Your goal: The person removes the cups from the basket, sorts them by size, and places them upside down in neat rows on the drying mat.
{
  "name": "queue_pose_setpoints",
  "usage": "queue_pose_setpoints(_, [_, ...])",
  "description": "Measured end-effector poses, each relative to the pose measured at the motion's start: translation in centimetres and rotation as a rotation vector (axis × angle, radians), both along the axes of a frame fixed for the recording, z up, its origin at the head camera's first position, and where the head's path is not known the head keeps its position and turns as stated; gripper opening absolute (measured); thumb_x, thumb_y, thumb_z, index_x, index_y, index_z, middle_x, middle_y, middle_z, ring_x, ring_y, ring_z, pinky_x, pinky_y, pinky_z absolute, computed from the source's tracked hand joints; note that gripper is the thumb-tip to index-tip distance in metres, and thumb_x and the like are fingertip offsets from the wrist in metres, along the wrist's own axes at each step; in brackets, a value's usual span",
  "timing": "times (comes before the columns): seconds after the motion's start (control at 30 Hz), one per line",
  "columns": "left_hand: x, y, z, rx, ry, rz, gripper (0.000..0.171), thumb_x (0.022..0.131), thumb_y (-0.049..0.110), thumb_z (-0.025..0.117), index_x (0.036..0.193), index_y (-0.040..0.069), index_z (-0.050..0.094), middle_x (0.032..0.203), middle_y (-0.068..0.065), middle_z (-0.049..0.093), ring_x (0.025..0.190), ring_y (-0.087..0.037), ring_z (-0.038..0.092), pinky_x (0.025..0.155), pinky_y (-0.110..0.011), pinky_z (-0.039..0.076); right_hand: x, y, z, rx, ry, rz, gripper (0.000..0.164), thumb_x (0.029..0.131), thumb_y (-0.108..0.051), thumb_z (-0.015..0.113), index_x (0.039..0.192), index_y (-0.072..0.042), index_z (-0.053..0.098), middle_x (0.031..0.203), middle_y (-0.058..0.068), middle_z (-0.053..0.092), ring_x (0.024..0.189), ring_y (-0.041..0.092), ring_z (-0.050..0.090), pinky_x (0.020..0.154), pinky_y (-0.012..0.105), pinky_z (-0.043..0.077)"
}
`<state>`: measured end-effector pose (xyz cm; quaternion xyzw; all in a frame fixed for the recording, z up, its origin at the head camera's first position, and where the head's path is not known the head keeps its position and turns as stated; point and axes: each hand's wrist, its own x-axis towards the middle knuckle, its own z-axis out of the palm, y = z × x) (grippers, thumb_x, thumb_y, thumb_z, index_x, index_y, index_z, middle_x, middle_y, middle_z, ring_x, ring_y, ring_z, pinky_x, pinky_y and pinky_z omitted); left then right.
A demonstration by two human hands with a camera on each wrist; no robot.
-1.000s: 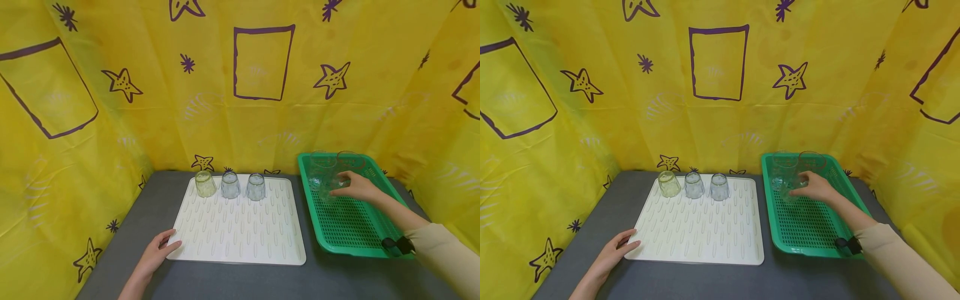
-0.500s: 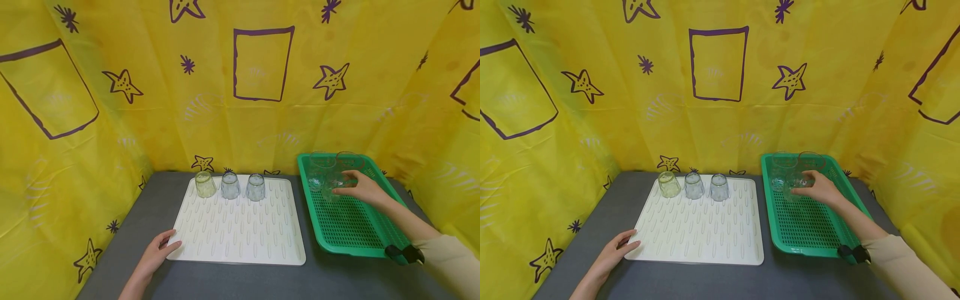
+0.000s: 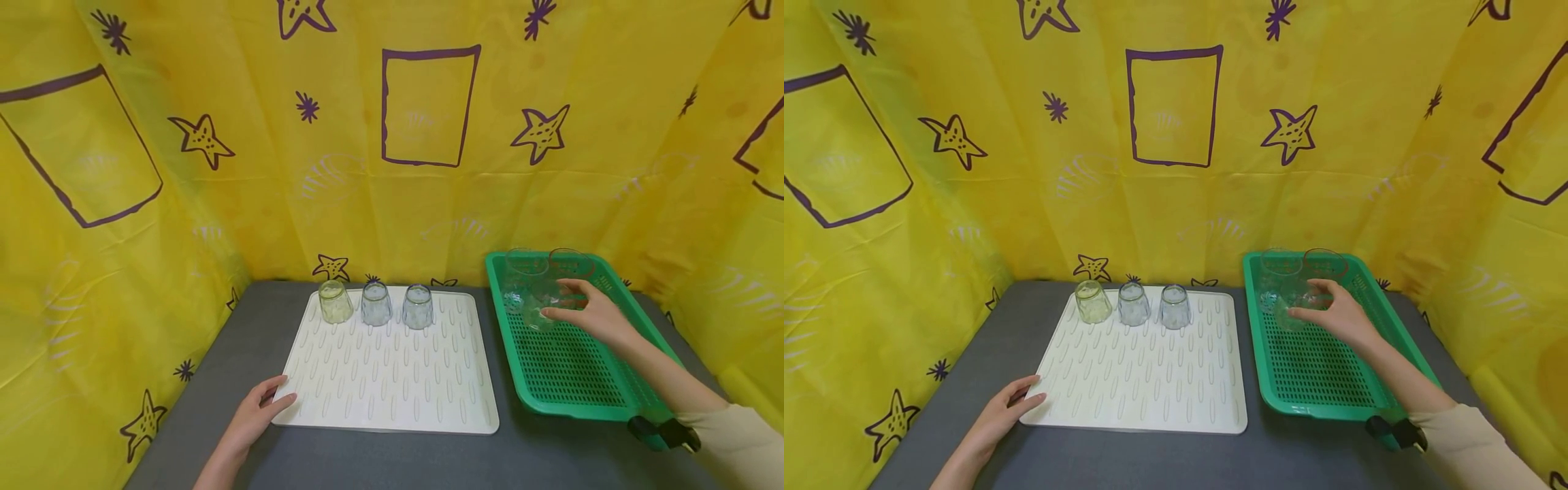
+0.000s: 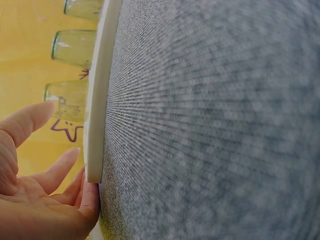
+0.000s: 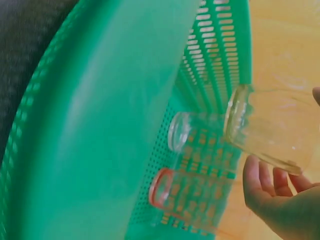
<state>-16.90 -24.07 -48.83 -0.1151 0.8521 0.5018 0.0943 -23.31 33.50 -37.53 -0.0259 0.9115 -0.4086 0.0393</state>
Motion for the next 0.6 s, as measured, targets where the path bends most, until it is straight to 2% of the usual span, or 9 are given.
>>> queue_pose_setpoints(0.37, [0.0,0.1,0.2,-0.006,-0.01,-0.008,0.071,0.09,0.036,0.069,0.142,-0.005,0.041,0.147,-0.028,0.034,0.135,-0.043,0.03,0.11,-0.054,0.028,1.6,-1.7,0.7,-0.092,0.016,-0.034,0.085,0.09,-0.043,0.068,0.154,-0.011,0.023,0.146,0.022,0.033,0.128,0.044,0.036,0.087,0.061,0.041])
queue_pose_setpoints(0.6, [0.0,0.1,0.3,-0.004,-0.02,-0.008,0.072,0.091,0.037,0.068,0.143,-0.003,0.04,0.147,-0.028,0.034,0.136,-0.043,0.03,0.11,-0.054,0.029,2.6,-2.8,1.1,-0.152,0.021,-0.031,0.08,0.091,-0.04,0.068,0.153,-0.013,0.026,0.141,0.02,0.037,0.124,0.037,0.039,0.086,0.056,0.042])
